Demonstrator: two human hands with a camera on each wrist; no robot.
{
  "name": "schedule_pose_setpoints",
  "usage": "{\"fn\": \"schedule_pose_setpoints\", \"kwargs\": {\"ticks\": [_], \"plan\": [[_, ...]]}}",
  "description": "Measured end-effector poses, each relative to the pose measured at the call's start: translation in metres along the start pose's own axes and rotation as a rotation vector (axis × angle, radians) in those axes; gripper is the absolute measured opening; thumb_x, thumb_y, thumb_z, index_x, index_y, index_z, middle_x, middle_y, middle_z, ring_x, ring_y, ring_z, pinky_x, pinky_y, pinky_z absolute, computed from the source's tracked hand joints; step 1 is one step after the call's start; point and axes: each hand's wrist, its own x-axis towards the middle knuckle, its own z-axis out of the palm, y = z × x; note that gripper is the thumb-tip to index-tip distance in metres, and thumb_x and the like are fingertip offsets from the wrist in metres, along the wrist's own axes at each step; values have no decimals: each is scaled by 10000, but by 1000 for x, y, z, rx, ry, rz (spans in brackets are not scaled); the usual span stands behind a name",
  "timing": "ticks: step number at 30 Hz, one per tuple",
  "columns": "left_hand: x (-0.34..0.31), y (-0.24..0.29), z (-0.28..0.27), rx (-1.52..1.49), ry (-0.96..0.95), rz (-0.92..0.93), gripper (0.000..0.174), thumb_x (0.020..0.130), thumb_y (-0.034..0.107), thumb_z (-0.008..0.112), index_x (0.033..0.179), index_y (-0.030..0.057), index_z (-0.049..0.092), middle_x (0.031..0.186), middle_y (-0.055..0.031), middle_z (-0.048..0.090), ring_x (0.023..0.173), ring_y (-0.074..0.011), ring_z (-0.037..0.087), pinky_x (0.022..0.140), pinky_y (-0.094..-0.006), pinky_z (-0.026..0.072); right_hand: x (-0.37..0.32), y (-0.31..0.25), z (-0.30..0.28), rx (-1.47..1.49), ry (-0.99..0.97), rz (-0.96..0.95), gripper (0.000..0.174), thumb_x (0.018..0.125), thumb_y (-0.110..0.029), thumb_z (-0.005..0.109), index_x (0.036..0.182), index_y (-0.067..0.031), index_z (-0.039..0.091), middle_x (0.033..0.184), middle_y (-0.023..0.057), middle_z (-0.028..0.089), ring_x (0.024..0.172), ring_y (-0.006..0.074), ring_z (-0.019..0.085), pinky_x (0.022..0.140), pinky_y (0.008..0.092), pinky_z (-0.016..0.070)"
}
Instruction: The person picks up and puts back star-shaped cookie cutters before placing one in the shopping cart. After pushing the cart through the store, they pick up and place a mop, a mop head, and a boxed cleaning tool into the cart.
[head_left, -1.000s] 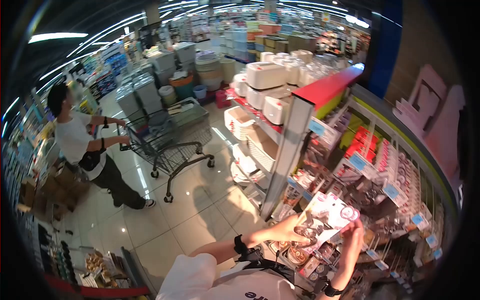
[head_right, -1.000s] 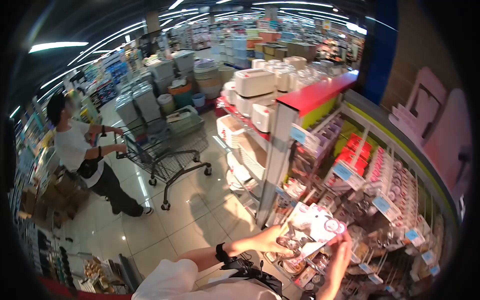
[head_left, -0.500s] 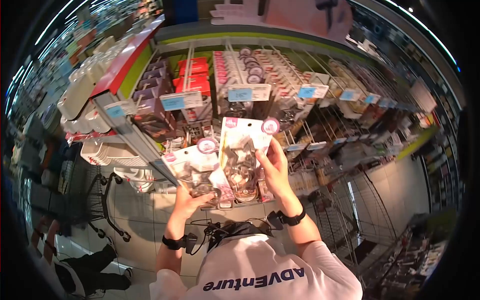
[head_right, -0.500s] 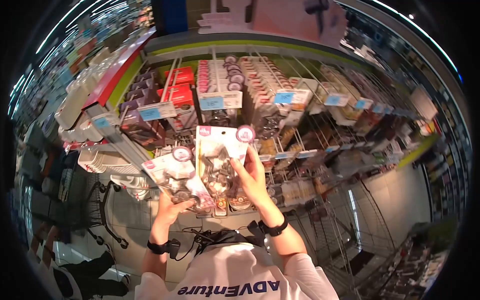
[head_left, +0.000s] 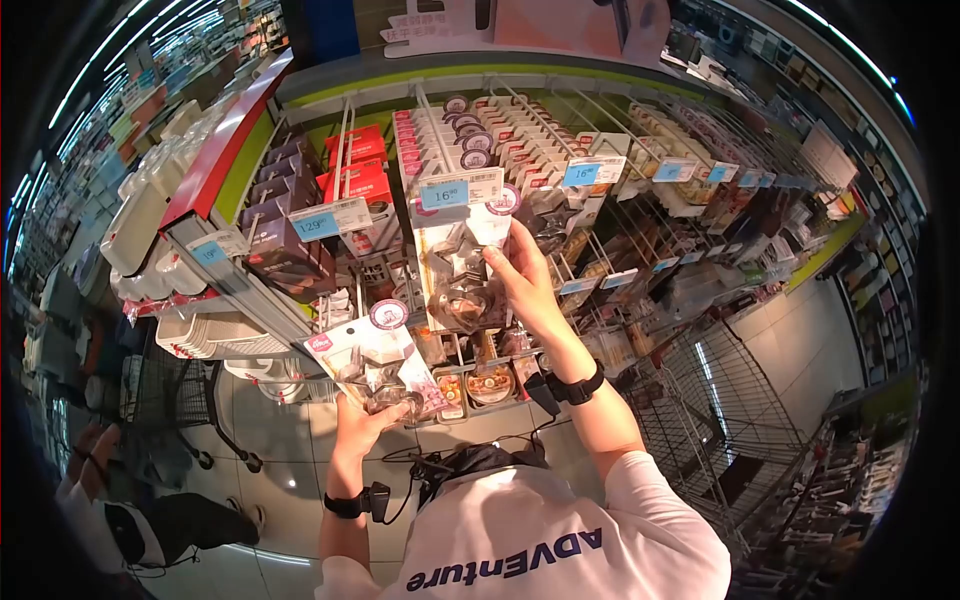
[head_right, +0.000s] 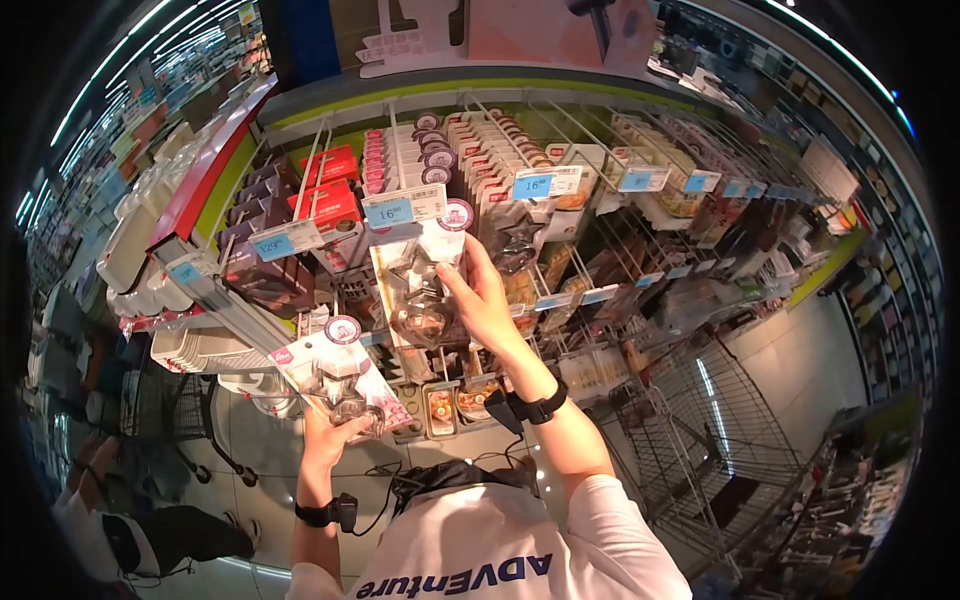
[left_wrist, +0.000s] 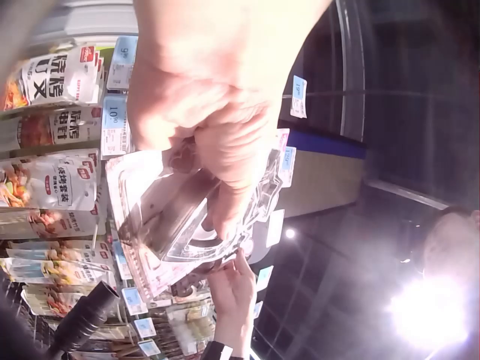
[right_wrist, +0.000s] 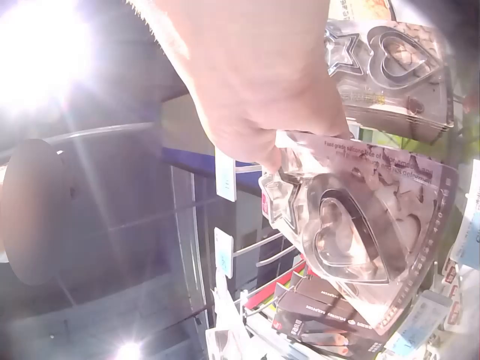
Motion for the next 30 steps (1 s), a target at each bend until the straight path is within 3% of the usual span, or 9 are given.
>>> {"fn": "schedule_pose_setpoints", "kwargs": {"ticks": [6,12,15,19,21,22,23,25,30], "plan": [[3,2,6,-10,-36,-6,670,703,-106,762,1316,-11,511,1155,-75,633,1000,-168,660,841,-321,589,3,11,5,-29,4,-51,553,988,-116,616,1473,-10,372,1276,52,588,1141,112,536,993,276,418],[10,10,17,1,-60,6,619,720,-104,759,1289,-25,530,1124,-73,645,962,-153,662,819,-310,593,5,16,3,-53,7,-22,574,976,-164,627,1461,14,376,1343,128,562,1246,178,520,1066,327,384],[17,4,14,26,-93,19,604,732,-85,773,1285,-32,533,1113,-70,655,960,-147,661,823,-306,585,22,29,7,-63,53,-66,518,980,-112,622,1432,21,407,1312,82,578,1160,122,535,1002,278,414],[32,10,24,111,-145,71,505,775,-63,771,1235,-43,564,1062,-64,692,892,-127,675,796,-289,568,48,41,9,-146,102,7,449,962,-206,657,1304,46,509,1267,164,589,1147,184,555,972,313,429],[39,18,37,82,-76,90,525,764,-58,789,1229,-30,547,1049,-56,680,898,-126,669,804,-283,562,43,52,13,-781,292,-200,449,964,-233,645,1292,47,521,1247,226,567,1168,286,551,996,369,423],[44,18,41,70,-55,113,551,761,-56,794,1244,-27,532,1069,-59,674,912,-126,666,810,-282,561,26,47,11,-782,270,-161,459,964,-257,637,1288,49,524,1230,270,540,1187,376,525,1021,406,406],[50,19,45,57,-36,137,577,757,-55,799,1260,-23,516,1089,-63,668,926,-126,663,817,-281,560,10,50,11,-634,285,-224,466,981,-258,619,1323,41,515,1290,223,546,1228,313,525,1052,384,392],[63,18,47,96,-57,142,644,760,-57,804,1308,-15,467,1164,-88,644,995,-142,652,861,-299,556,-27,29,18,-93,134,21,463,1017,-237,551,1382,32,457,1353,199,518,1244,282,524,1058,383,409],[96,20,76,18,-145,258,728,778,-49,797,1375,-5,383,1281,-116,576,1155,-191,598,977,-330,518,-47,-5,25,-39,40,-84,740,907,-33,683,1514,0,262,1445,192,456,1334,243,465,1098,376,390]]}}
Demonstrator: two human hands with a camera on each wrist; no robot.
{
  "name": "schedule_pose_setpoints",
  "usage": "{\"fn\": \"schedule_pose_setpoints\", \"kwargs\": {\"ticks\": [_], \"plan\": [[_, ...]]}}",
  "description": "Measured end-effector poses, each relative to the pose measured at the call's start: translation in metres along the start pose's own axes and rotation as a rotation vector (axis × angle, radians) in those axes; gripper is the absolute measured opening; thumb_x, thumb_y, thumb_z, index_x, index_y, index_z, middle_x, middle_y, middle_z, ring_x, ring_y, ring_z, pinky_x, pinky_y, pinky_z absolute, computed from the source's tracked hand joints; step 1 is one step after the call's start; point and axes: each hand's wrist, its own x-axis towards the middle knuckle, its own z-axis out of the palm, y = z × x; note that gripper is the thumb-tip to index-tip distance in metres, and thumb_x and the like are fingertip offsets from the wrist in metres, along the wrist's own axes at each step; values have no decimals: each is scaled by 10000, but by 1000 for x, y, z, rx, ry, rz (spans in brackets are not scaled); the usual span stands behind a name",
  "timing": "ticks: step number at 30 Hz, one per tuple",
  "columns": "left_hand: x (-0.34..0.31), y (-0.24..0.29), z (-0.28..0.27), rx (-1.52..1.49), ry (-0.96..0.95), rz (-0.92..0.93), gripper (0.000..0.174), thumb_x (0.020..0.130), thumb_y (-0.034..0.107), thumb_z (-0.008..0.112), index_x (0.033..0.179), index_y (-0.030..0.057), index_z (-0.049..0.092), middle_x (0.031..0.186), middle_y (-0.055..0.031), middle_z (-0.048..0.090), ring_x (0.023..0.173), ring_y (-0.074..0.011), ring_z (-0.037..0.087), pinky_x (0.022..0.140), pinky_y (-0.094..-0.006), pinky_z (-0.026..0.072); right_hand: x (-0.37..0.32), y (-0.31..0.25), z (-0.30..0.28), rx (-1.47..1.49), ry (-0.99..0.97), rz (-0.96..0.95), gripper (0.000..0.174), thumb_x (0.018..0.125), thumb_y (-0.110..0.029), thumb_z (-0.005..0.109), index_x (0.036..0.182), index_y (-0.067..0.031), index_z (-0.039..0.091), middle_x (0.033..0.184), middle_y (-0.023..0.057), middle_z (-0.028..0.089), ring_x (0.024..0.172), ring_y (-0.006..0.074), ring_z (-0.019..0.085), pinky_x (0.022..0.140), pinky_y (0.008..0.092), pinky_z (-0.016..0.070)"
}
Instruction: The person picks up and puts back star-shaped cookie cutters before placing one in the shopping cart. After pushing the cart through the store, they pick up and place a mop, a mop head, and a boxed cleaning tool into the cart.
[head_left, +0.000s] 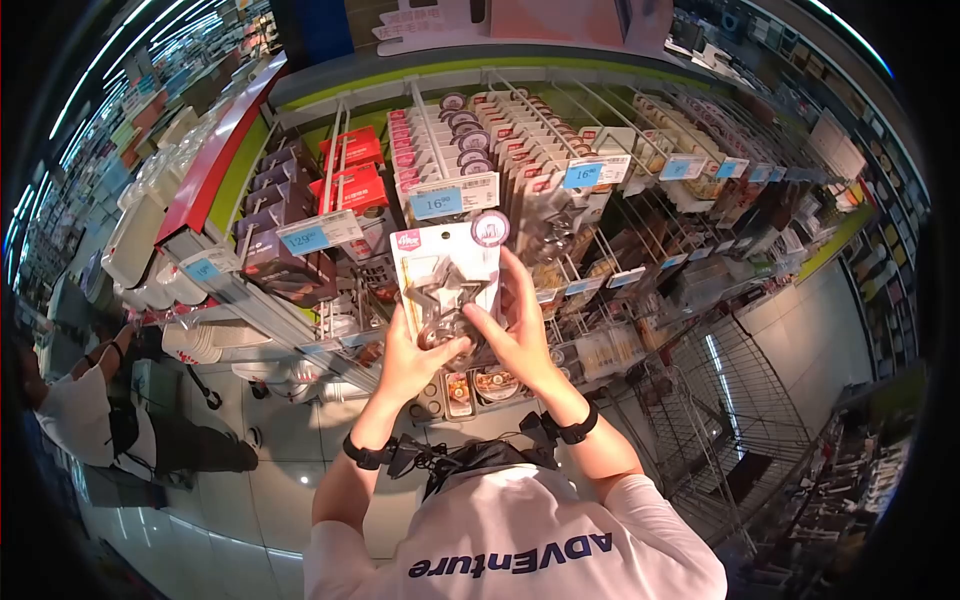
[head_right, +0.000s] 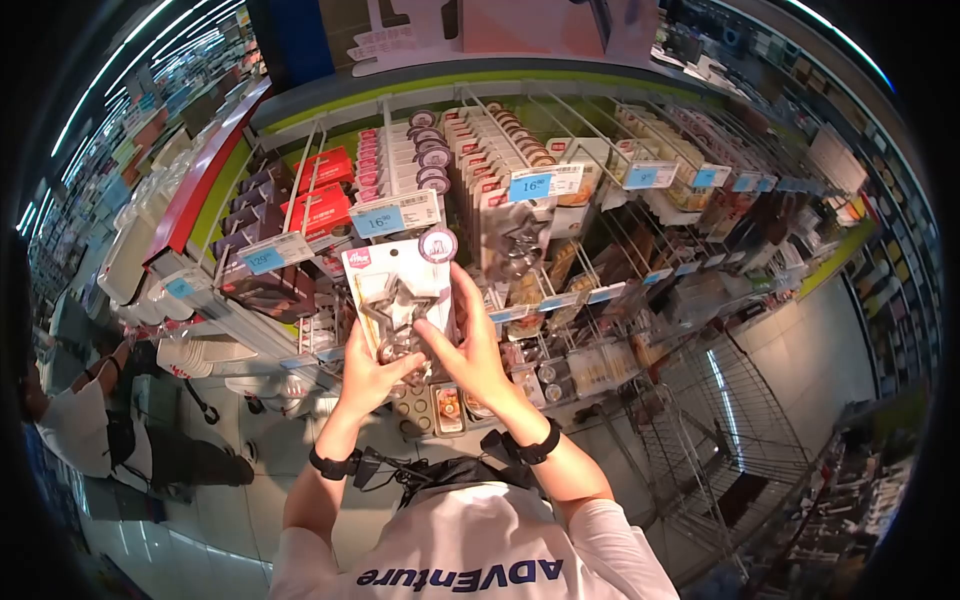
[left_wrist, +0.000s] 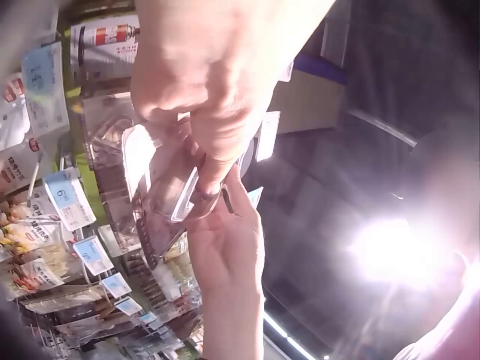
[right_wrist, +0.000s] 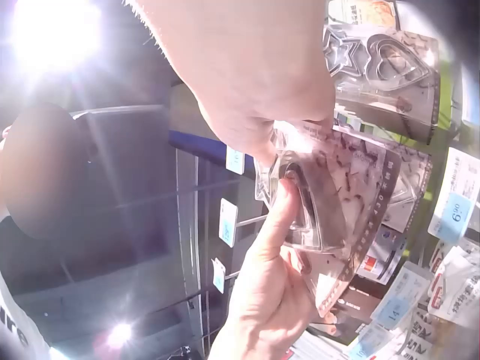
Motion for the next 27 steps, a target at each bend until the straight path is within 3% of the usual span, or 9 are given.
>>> {"fn": "schedule_pose_setpoints", "kwargs": {"ticks": [13,17,19,22,23,24,25,26,27], "plan": [[26,-10,8,55,6,35,701,823,-81,722,1390,15,321,1352,-136,502,1221,-197,551,1020,-336,485,25,13,-10,-75,17,-19,696,916,-71,676,1504,-6,310,1485,215,421,1369,275,438,1110,385,368],[29,-17,6,115,81,98,868,805,-56,736,1474,11,187,1377,-161,452,1264,-240,502,1040,-366,449,32,18,-5,-127,47,0,683,917,-79,670,1494,11,316,1467,230,440,1369,300,443,1108,394,371],[35,-12,13,368,201,236,971,781,-40,744,1504,3,97,1356,-194,437,1232,-287,513,1036,-383,440,44,25,-3,-258,86,-20,678,902,-95,676,1480,19,339,1455,234,455,1361,321,451,1115,395,363],[51,-32,-2,979,254,279,882,732,13,717,1461,-66,225,1399,-293,273,1285,-461,385,1118,-492,321,67,44,8,-420,203,-222,648,871,-85,662,1443,35,382,1392,269,488,1293,411,481,1096,422,378],[57,-32,-4,1009,233,194,855,738,18,698,1434,-110,217,1338,-316,322,1292,-481,354,1123,-533,282,75,59,13,-528,253,-290,652,853,-68,654,1440,30,389,1311,262,530,1180,426,526,1018,460,420],[64,-53,-8,1245,330,232,746,715,15,688,1323,-153,291,1253,-339,363,1217,-491,379,1064,-572,298,77,60,15,-554,221,-138,688,851,-69,656,1468,25,366,1261,262,556,1117,404,532,989,454,418],[72,-42,-4,1250,303,181,605,720,25,674,1197,-153,348,1176,-344,393,1119,-494,400,984,-581,322,78,66,18,-619,276,-251,710,833,-61,657,1477,11,365,1120,270,574,964,408,526,883,468,431],[78,-53,-3,1277,347,366,503,731,19,658,1114,-124,365,1126,-337,398,1058,-500,402,934,-575,321,77,68,22,-655,251,-67,737,827,-64,662,1495,-27,353,1116,265,549,967,407,514,861,468,433],[82,-74,-18,1368,346,364,498,766,52,668,1108,-128,355,1101,-334,401,1047,-505,400,910,-575,316,73,64,23,-655,266,-60,742,818,-59,670,1491,-56,356,1172,258,507,1046,417,505,899,468,435]]}}
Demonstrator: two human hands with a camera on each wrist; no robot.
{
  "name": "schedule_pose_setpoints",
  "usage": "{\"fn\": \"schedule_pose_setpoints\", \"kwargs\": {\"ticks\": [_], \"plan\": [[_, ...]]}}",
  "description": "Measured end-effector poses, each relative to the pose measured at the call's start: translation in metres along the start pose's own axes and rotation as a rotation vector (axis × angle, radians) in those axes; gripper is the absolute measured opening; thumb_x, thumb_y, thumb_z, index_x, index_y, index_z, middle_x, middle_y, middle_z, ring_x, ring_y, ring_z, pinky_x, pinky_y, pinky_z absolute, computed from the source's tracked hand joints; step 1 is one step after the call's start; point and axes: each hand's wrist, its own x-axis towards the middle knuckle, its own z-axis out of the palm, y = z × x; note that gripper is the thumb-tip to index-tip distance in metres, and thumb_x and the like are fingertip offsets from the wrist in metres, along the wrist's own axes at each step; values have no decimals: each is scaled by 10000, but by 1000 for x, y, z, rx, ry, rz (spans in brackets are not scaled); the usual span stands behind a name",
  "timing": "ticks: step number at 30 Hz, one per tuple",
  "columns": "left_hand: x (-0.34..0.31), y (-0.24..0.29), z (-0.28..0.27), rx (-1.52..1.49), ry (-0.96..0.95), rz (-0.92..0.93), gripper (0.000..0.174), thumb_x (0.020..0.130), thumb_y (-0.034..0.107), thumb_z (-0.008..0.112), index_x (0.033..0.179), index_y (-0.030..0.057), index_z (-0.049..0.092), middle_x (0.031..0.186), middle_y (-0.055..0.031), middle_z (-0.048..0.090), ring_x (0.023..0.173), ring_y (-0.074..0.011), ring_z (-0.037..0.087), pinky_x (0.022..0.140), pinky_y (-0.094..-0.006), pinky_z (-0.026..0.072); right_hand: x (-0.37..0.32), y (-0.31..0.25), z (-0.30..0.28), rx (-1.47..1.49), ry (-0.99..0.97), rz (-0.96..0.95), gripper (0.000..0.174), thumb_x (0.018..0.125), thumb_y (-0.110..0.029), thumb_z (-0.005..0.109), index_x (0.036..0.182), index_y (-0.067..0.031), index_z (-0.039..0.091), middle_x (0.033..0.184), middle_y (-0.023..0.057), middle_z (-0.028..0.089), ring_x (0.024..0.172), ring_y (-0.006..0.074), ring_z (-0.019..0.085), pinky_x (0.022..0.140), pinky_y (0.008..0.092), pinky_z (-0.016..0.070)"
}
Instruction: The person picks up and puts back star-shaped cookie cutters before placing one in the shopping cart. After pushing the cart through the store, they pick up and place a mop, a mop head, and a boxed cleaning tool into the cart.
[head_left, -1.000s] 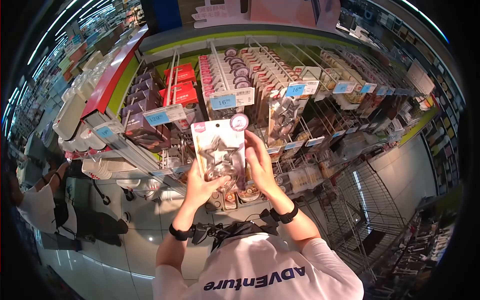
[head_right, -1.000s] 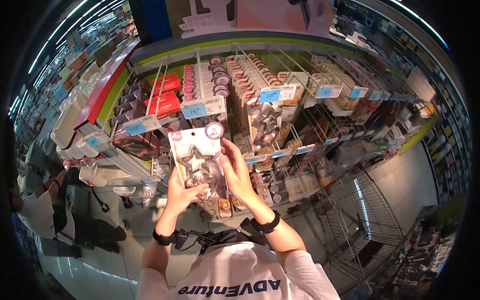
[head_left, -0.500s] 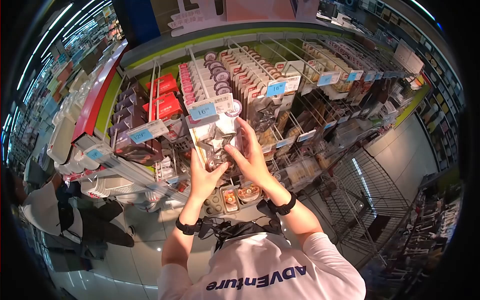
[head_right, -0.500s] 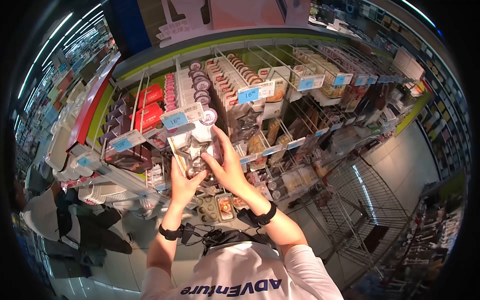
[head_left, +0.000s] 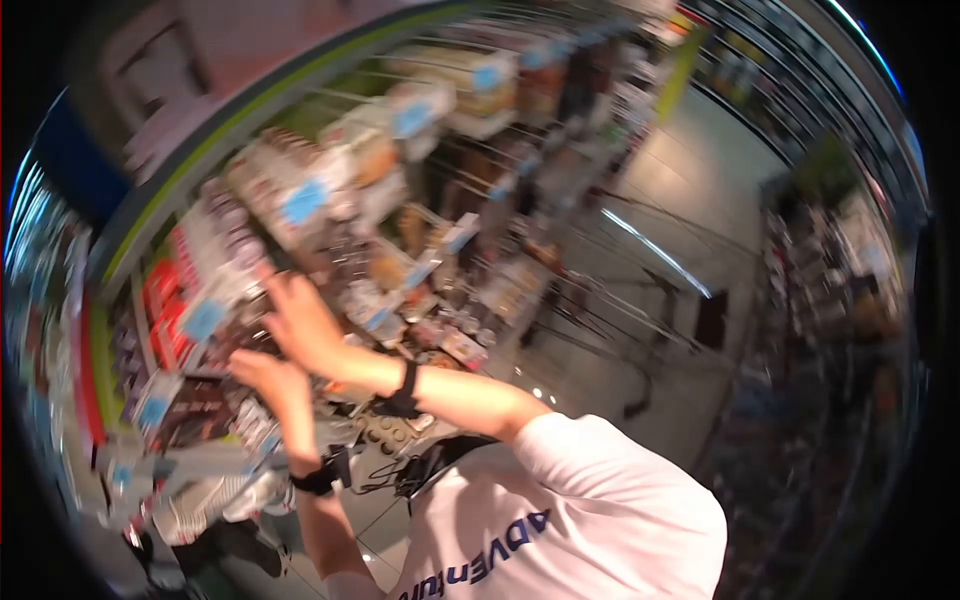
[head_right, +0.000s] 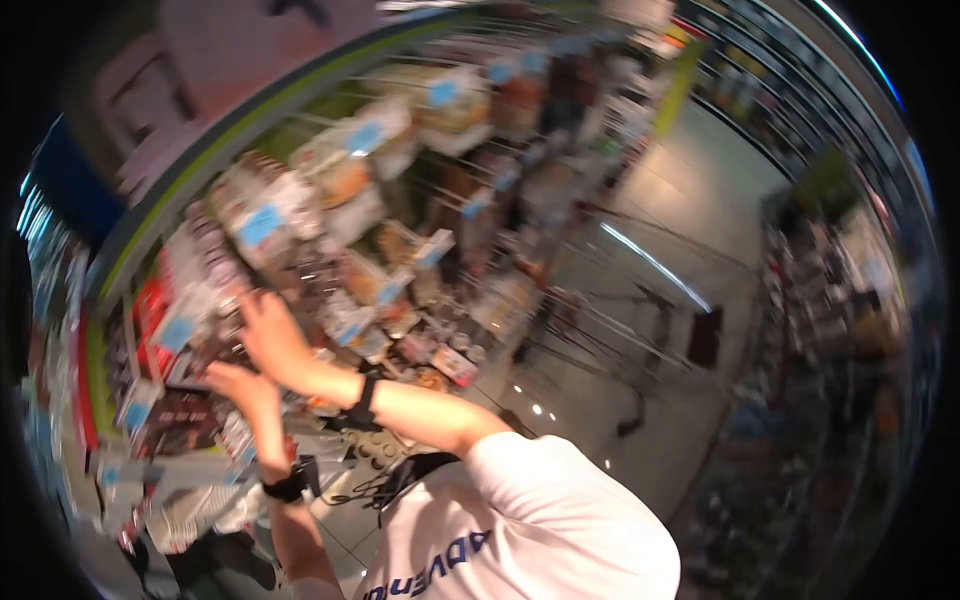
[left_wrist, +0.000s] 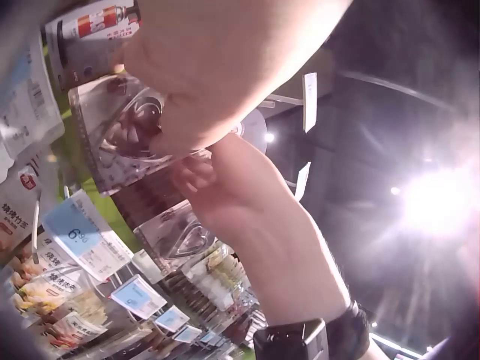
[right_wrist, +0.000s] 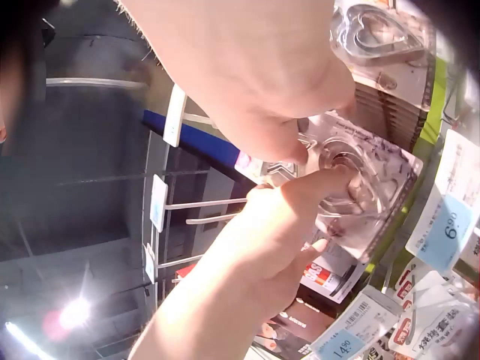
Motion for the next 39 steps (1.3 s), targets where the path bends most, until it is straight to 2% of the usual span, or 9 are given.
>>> {"fn": "schedule_pose_setpoints", "kwargs": {"ticks": [7,9,12,15,20,24,28,37,39], "plan": [[-18,41,-38,-379,-43,-88,742,887,182,744,1456,-11,307,1389,-222,353,1274,-370,437,1023,-494,445,-63,19,-78,15,-44,-93,629,839,-77,676,1408,-21,414,1405,261,390,1261,459,450,999,486,438],[-26,52,-52,-384,11,-36,585,904,101,719,1397,1,422,1415,-184,362,1204,-316,502,984,-425,477,-76,28,-136,170,-473,-22,539,823,-146,689,1313,-10,510,1378,203,445,1165,397,540,928,440,478],[-53,27,-35,-595,-235,53,246,900,20,690,1126,-26,602,1005,-86,598,910,-172,567,801,-303,471,-87,57,-259,266,-442,44,358,862,-252,710,1068,38,667,946,178,696,912,324,676,831,401,524],[-61,79,-23,-725,-640,-103,102,908,-14,641,1009,-11,631,864,-13,592,792,-96,538,754,-238,446,-84,98,-370,277,-407,362,389,942,-302,682,1174,7,649,1083,139,694,960,201,672,847,337,539],[-94,141,59,-750,-920,-247,130,914,30,674,1033,1,632,908,-42,635,839,-110,608,795,-259,489,-94,276,-516,123,156,631,354,924,-279,669,1093,33,664,953,84,697,820,151,640,739,306,521],[-110,226,108,-568,-1044,-251,124,932,56,649,1039,-5,638,907,-62,670,820,-119,629,775,-267,502,-125,453,-590,22,110,1084,370,912,-322,688,1053,20,673,866,67,666,745,159,634,610,321,507],[-141,268,152,-529,-1105,-279,127,931,37,656,1042,-18,631,868,-44,669,811,-94,614,760,-260,498,-205,635,-580,-243,-292,1621,434,906,-368,688,951,60,640,774,104,622,661,208,607,523,366,469],[-154,304,161,-421,-1117,-628,111,935,48,666,1034,8,635,928,-16,640,853,-85,598,796,-245,493,-415,750,-450,-29,-179,1246,597,803,-434,729,1185,16,639,1050,235,700,967,350,687,820,434,546],[-154,306,160,-359,-1108,-637,105,937,48,661,1035,18,636,908,-11,656,842,-93,618,763,-242,494,-413,752,-434,277,446,1494,520,757,-350,836,1040,52,664,938,141,714,887,256,692,743,408,534]]}}
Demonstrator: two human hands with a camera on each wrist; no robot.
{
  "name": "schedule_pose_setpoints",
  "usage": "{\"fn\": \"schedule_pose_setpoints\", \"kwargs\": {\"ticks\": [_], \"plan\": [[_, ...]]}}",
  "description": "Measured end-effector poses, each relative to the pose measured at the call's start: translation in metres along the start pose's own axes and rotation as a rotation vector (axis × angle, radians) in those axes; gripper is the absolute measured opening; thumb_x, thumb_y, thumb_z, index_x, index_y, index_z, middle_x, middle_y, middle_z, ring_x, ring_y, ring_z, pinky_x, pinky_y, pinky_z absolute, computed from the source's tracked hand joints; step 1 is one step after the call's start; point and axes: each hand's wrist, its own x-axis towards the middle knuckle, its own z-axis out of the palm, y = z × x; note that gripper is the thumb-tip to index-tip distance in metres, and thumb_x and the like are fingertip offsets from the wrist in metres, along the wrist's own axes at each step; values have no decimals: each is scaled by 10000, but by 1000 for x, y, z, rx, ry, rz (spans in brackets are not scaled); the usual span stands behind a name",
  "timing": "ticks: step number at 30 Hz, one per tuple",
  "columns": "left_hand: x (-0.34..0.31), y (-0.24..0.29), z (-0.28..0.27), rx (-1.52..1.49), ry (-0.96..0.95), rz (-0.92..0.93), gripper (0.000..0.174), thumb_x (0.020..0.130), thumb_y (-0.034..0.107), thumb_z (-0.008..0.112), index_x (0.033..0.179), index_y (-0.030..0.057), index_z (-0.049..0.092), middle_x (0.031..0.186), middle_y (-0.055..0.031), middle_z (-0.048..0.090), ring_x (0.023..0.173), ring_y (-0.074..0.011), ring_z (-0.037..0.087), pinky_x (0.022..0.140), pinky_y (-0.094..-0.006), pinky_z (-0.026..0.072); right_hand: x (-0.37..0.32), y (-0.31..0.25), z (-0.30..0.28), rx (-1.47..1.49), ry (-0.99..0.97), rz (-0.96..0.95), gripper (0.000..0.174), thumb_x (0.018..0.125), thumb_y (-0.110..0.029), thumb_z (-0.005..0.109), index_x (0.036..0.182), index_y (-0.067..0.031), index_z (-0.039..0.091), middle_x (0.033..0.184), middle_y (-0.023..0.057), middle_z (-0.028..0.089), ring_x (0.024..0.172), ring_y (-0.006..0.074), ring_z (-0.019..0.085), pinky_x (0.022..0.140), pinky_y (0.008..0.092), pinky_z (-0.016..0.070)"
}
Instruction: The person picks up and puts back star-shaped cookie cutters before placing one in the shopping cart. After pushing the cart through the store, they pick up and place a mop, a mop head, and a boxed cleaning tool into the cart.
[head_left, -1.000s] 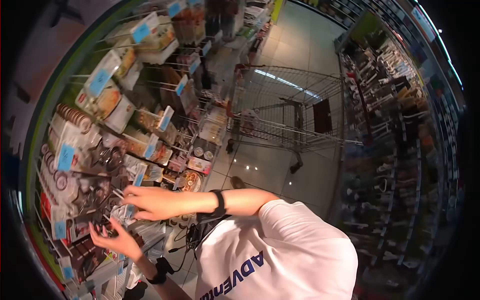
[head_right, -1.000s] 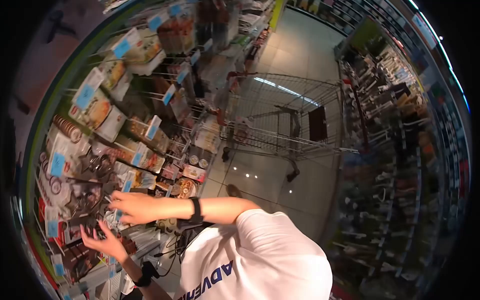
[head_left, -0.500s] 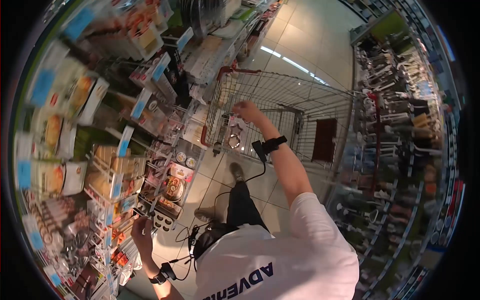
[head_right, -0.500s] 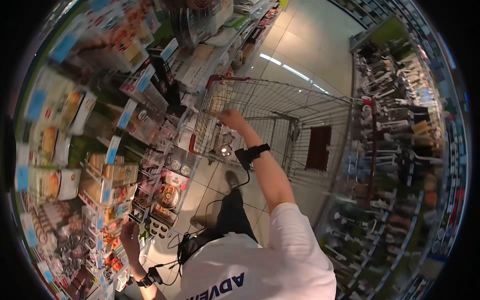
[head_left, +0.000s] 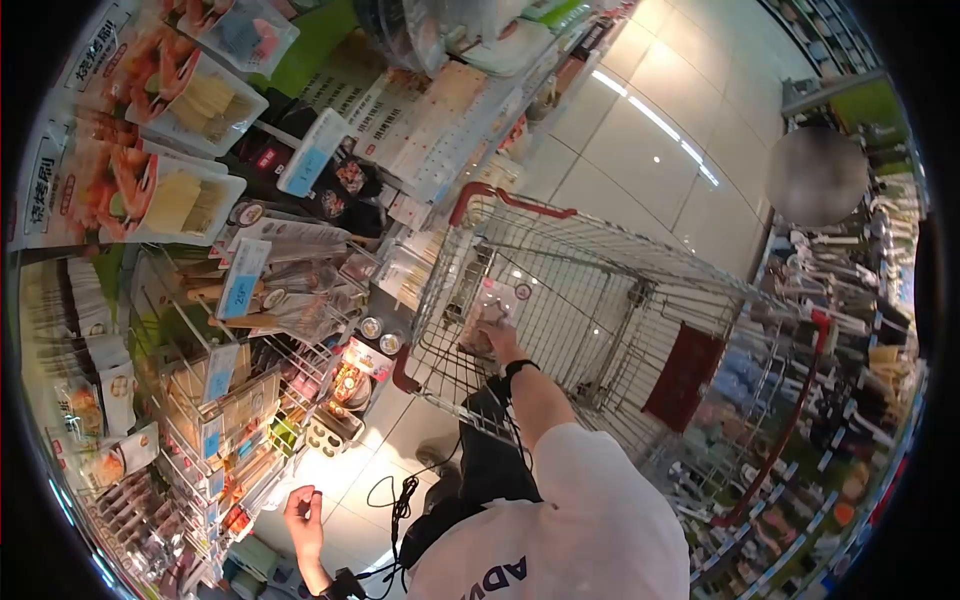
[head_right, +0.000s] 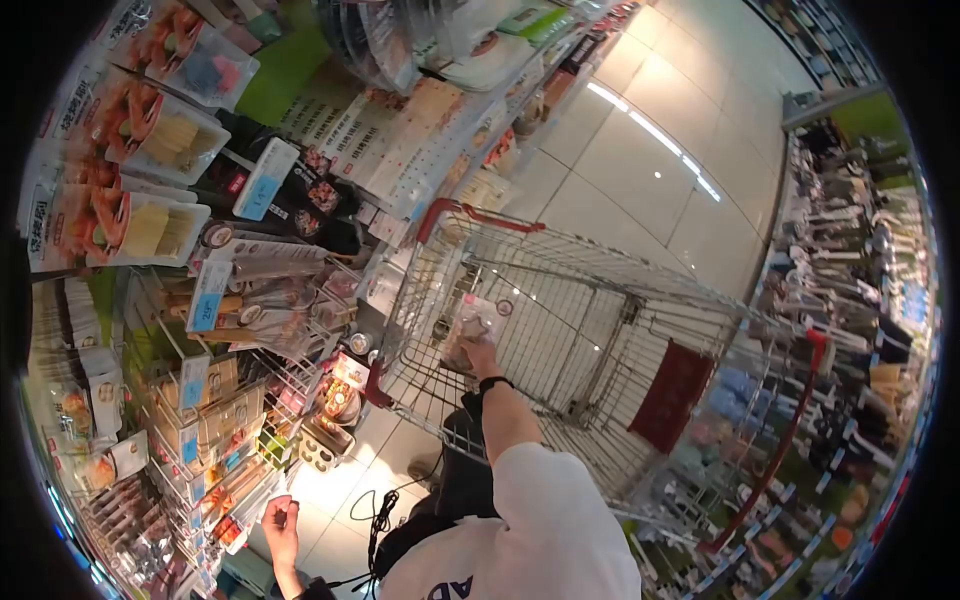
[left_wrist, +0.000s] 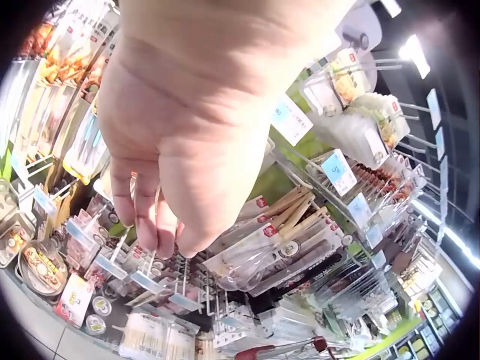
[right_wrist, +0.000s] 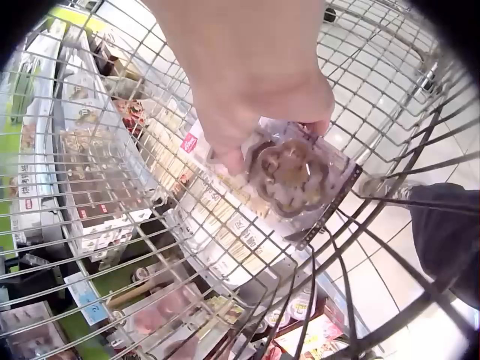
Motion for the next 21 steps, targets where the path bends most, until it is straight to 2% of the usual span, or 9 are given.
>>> {"fn": "schedule_pose_setpoints", "kwargs": {"ticks": [4,6,9,11,13,15,17,19,21], "plan": [[-1,13,9,21,40,-5,112,931,44,665,1037,20,641,900,-23,668,823,-102,630,756,-253,508,-42,-77,5,-218,232,250,494,696,-262,880,1019,51,673,923,142,709,833,249,694,715,398,538],[2,21,15,70,21,7,121,920,37,669,1038,19,650,886,-37,684,808,-116,647,755,-261,520,-51,-89,3,-308,315,276,754,619,-404,893,1161,60,650,1043,214,714,988,351,692,876,407,545],[2,32,24,75,13,22,131,907,32,677,1035,15,658,875,-52,696,812,-123,659,759,-269,535,-29,-78,11,-261,322,220,564,666,-320,879,1049,52,697,1013,159,707,867,276,693,770,376,554],[3,30,26,60,22,49,134,904,33,682,1034,15,661,877,-54,699,813,-123,660,757,-272,540,-13,-78,-1,-294,159,268,666,652,-327,883,1137,69,659,1153,183,666,1018,289,667,830,378,556],[0,22,24,57,38,61,137,900,34,687,1033,16,663,880,-56,702,814,-123,661,756,-274,545,4,-58,7,-379,252,323,779,638,-328,891,1220,96,594,1277,195,604,1122,290,628,861,384,552],[-2,12,24,68,43,84,137,895,35,694,1028,13,666,891,-57,707,813,-124,660,752,-277,552,-29,-101,2,-420,265,373,866,629,-337,899,1269,119,536,1340,211,560,1176,293,598,908,399,535],[-10,7,25,3,91,28,141,891,41,702,1026,15,671,895,-56,708,817,-120,657,771,-276,548,-41,-122,-13,-486,25,287,730,708,-293,854,1242,112,562,1301,211,593,1181,301,598,953,396,513],[-20,-5,22,43,49,61,154,891,57,708,1036,16,674,894,-53,710,833,-110,649,784,-276,539,19,-35,-28,-838,-228,-89,544,788,-230,788,1214,58,610,1255,194,630,1195,297,592,970,387,499],[-28,-20,18,39,29,27,175,892,82,716,1050,18,675,907,-51,714,853,-105,643,802,-282,528,27,-26,-38,-887,-426,-663,389,842,-195,733,1178,-14,663,1149,146,681,1127,265,624,920,385,508]]}}
